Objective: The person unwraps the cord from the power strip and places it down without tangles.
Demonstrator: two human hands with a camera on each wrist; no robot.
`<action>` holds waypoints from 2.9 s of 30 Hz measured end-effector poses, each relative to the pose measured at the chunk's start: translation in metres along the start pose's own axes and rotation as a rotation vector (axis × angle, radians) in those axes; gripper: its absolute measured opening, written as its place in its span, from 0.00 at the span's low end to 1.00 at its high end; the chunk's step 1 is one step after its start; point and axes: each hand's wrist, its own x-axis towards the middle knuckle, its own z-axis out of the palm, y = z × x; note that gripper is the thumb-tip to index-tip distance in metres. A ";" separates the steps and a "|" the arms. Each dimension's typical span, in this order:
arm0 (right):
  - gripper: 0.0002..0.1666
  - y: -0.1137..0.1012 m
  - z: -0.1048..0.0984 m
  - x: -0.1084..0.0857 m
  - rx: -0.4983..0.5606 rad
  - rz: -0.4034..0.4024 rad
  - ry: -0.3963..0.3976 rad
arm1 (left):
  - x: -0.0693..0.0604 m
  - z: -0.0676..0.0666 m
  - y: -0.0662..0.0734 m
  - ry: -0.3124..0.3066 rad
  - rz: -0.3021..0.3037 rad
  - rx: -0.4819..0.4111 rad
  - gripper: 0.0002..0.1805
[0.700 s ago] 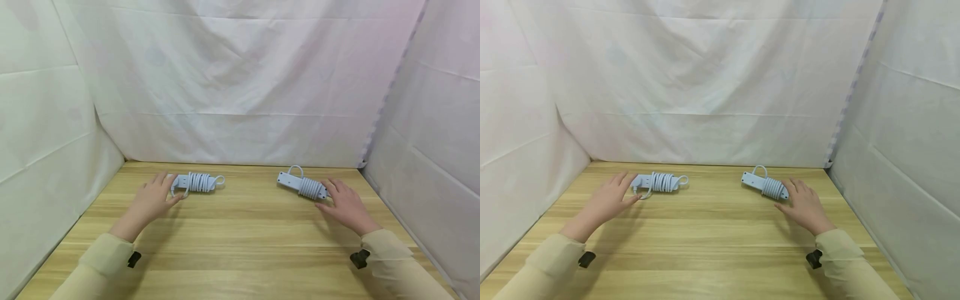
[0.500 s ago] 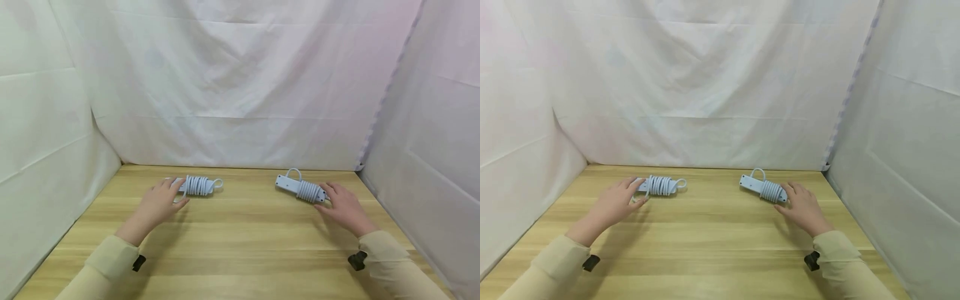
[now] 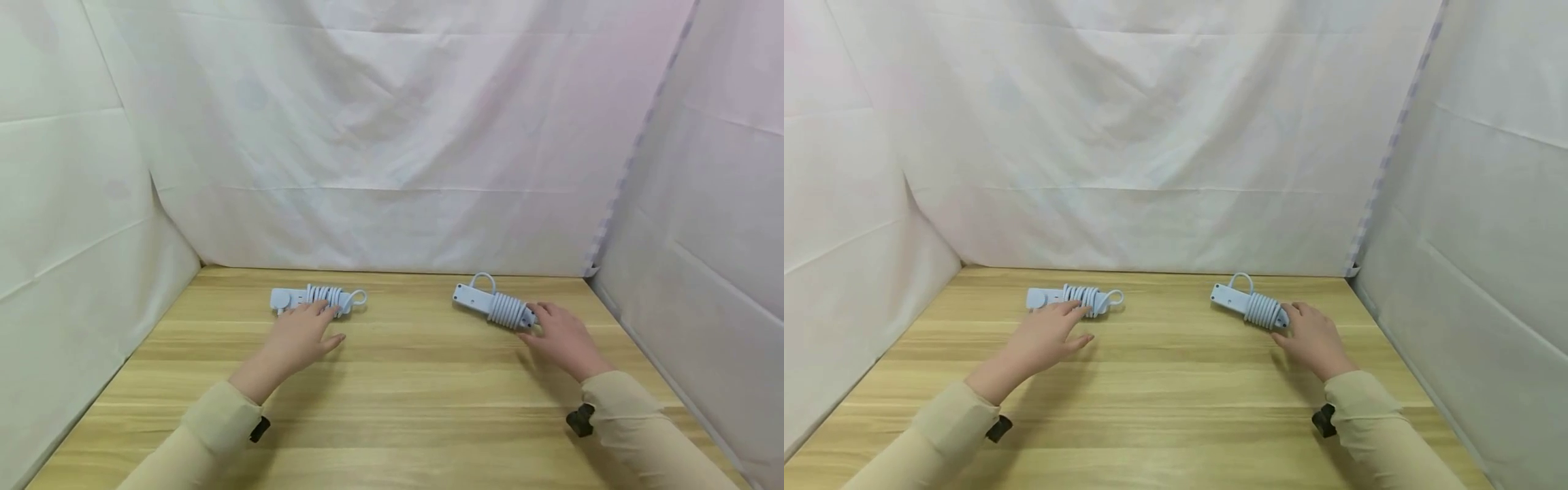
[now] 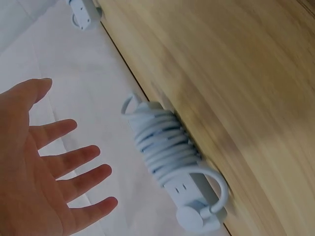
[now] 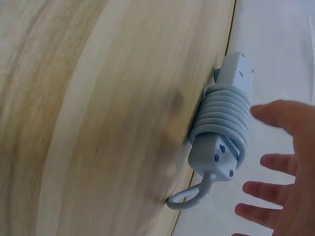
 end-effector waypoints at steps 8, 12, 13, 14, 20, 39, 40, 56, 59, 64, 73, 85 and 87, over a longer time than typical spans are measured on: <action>0.35 0.002 0.011 0.019 0.021 0.061 -0.028 | 0.012 0.001 0.020 -0.030 0.039 -0.004 0.33; 0.32 0.007 0.017 0.027 0.058 0.080 -0.031 | 0.019 0.001 0.029 -0.070 0.043 -0.004 0.32; 0.31 0.009 0.019 0.029 0.069 0.086 -0.033 | 0.020 0.001 0.032 -0.077 0.046 -0.005 0.32; 0.30 0.011 0.020 0.031 0.080 0.093 -0.034 | 0.021 0.002 0.034 -0.082 0.049 -0.005 0.32; 0.28 0.022 0.026 0.038 0.115 0.122 -0.019 | 0.028 0.003 0.044 -0.067 0.070 -0.020 0.30; 0.22 0.030 0.028 0.036 0.201 0.068 -0.067 | 0.050 0.008 0.081 -0.042 0.147 -0.012 0.28; 0.22 0.029 0.028 0.036 0.211 0.068 -0.073 | 0.050 0.009 0.083 -0.042 0.153 -0.010 0.27; 0.23 -0.002 0.009 0.029 0.213 -0.008 0.018 | 0.048 0.012 0.084 -0.007 0.169 0.009 0.26; 0.25 -0.006 0.005 0.028 0.211 -0.007 0.022 | 0.046 0.012 0.083 0.001 0.173 0.003 0.26; 0.26 -0.017 -0.002 0.023 0.195 -0.005 0.024 | 0.045 0.012 0.083 0.008 0.178 -0.018 0.25; 0.24 -0.037 -0.015 0.017 0.119 -0.047 0.052 | 0.042 0.010 0.085 0.022 0.176 -0.020 0.26; 0.25 -0.061 -0.024 0.008 0.094 -0.160 0.104 | 0.040 0.010 0.088 0.003 0.164 -0.184 0.25; 0.24 -0.067 -0.024 0.004 0.113 -0.176 0.113 | 0.038 0.012 0.088 -0.012 0.160 -0.213 0.25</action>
